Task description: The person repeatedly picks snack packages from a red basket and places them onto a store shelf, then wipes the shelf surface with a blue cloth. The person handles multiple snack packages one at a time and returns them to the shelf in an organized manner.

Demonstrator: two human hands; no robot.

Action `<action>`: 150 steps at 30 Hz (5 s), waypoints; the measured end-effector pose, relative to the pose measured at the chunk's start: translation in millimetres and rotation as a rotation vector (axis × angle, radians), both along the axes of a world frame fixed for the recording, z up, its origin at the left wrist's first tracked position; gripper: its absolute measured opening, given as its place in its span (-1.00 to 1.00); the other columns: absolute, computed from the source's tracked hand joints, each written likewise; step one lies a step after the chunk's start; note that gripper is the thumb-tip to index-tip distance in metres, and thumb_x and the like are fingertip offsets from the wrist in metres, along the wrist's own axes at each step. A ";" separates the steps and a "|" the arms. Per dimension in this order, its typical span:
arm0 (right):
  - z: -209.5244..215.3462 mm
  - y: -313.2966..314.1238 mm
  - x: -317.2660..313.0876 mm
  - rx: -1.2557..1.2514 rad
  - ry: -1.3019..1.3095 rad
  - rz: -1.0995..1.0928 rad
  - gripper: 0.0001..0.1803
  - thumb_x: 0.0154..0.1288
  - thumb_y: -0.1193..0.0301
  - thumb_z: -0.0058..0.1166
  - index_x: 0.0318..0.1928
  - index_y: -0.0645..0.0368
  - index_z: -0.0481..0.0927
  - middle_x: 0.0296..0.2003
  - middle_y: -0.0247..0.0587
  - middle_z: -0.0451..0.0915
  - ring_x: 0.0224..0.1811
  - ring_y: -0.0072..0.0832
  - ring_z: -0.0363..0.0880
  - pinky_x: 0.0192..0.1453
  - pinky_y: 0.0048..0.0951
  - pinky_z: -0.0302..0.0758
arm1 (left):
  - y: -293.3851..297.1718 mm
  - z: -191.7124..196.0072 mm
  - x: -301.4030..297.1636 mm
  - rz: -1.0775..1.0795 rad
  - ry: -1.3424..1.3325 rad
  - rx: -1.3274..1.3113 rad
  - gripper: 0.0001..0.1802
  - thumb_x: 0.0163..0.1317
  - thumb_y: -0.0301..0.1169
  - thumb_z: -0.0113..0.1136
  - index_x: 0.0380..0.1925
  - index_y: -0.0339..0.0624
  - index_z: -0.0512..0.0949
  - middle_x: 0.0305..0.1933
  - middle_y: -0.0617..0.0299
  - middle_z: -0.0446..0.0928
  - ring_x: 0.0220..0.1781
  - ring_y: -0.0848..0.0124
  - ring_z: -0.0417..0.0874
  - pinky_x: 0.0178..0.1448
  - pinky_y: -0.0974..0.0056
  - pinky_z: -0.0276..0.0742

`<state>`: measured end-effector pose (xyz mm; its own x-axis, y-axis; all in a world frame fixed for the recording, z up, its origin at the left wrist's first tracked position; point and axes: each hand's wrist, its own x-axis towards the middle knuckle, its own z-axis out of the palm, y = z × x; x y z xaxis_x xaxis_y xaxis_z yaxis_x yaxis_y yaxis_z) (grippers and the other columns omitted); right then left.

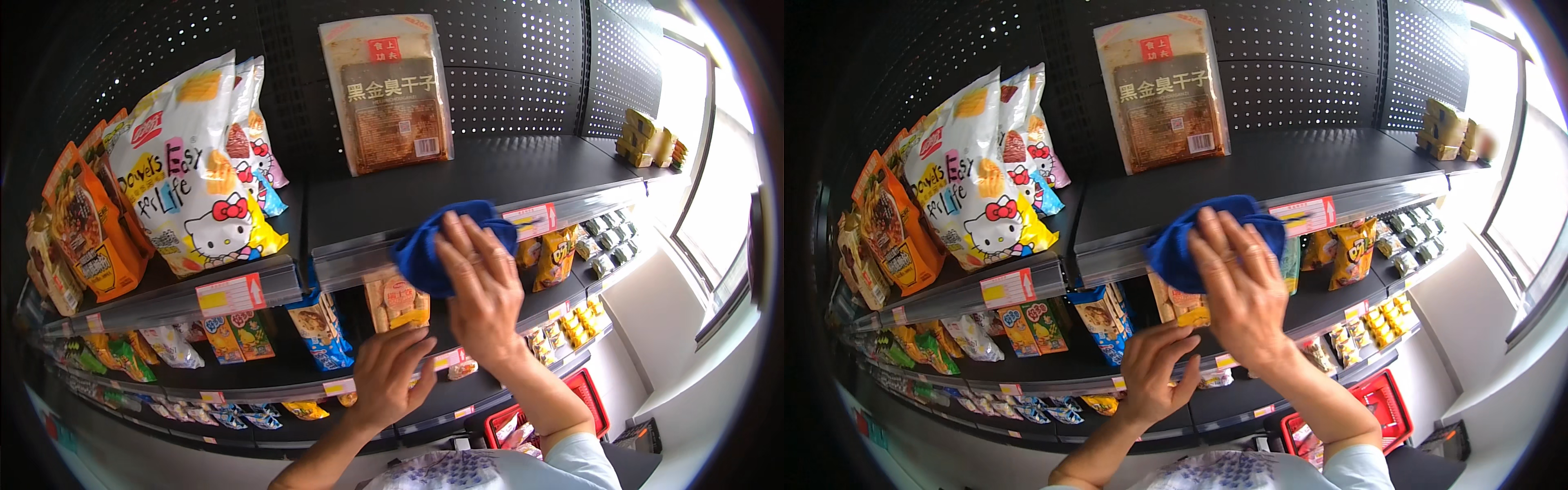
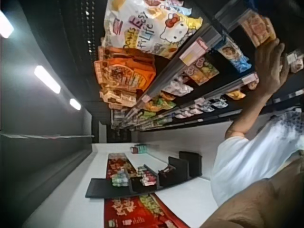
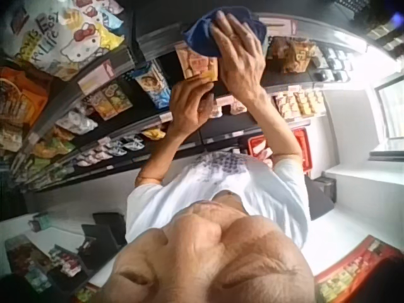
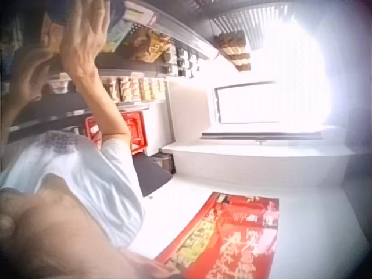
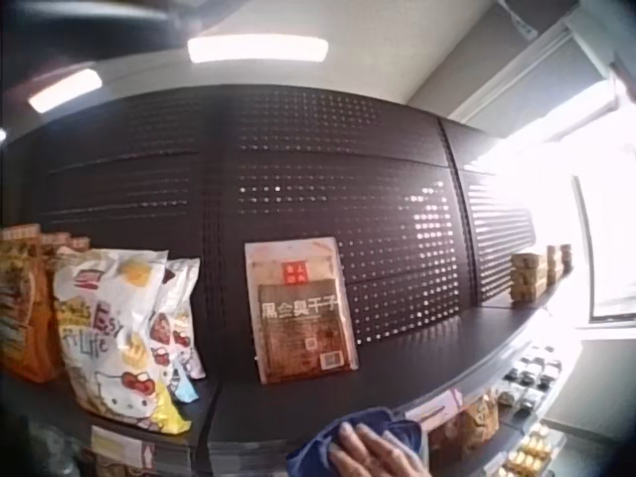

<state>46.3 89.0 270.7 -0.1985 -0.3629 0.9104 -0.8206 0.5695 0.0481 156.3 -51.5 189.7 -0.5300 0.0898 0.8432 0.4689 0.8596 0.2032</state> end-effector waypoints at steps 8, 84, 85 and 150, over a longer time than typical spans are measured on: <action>46.6 -29.6 17.6 0.157 -0.163 0.372 -0.52 0.17 0.54 0.12 0.16 0.23 0.57 0.14 -0.08 0.64 0.20 -0.21 0.60 0.24 -0.25 0.56 | -32.8 -49.4 67.2 0.086 -0.138 0.165 -0.76 0.16 -0.48 0.35 -0.14 -0.15 0.63 -0.02 0.15 0.64 0.09 0.14 0.65 0.16 0.12 0.55; 95.3 262.9 -439.2 1.282 -0.270 -0.600 -0.61 0.48 0.36 -0.15 0.19 0.16 0.59 0.18 -0.04 0.61 0.29 -0.15 0.55 0.33 -0.19 0.52 | 36.5 109.2 -97.0 0.419 0.043 -0.540 -0.45 0.45 0.04 0.14 0.32 0.04 0.53 0.39 0.16 0.51 0.41 0.19 0.49 0.42 0.04 0.25; 90.4 251.9 -409.1 0.875 -0.537 -0.651 -0.65 0.49 0.35 -0.14 0.14 0.12 0.60 0.07 0.01 0.65 0.14 -0.13 0.66 0.13 -0.15 0.63 | 35.3 109.3 -95.6 0.431 0.040 -0.548 -0.45 0.45 0.03 0.13 0.32 0.05 0.53 0.40 0.16 0.50 0.41 0.19 0.49 0.42 0.04 0.25; 173.9 -32.0 -308.0 -0.081 -0.287 0.148 -0.71 0.29 0.40 0.14 -0.09 0.33 0.45 -0.15 0.12 0.60 0.00 0.05 0.62 0.07 -0.06 0.57 | 35.9 106.5 -96.4 0.388 0.055 -0.520 -0.46 0.52 0.03 0.00 0.36 0.06 0.48 0.41 0.11 0.48 0.38 0.18 0.51 0.41 0.04 0.24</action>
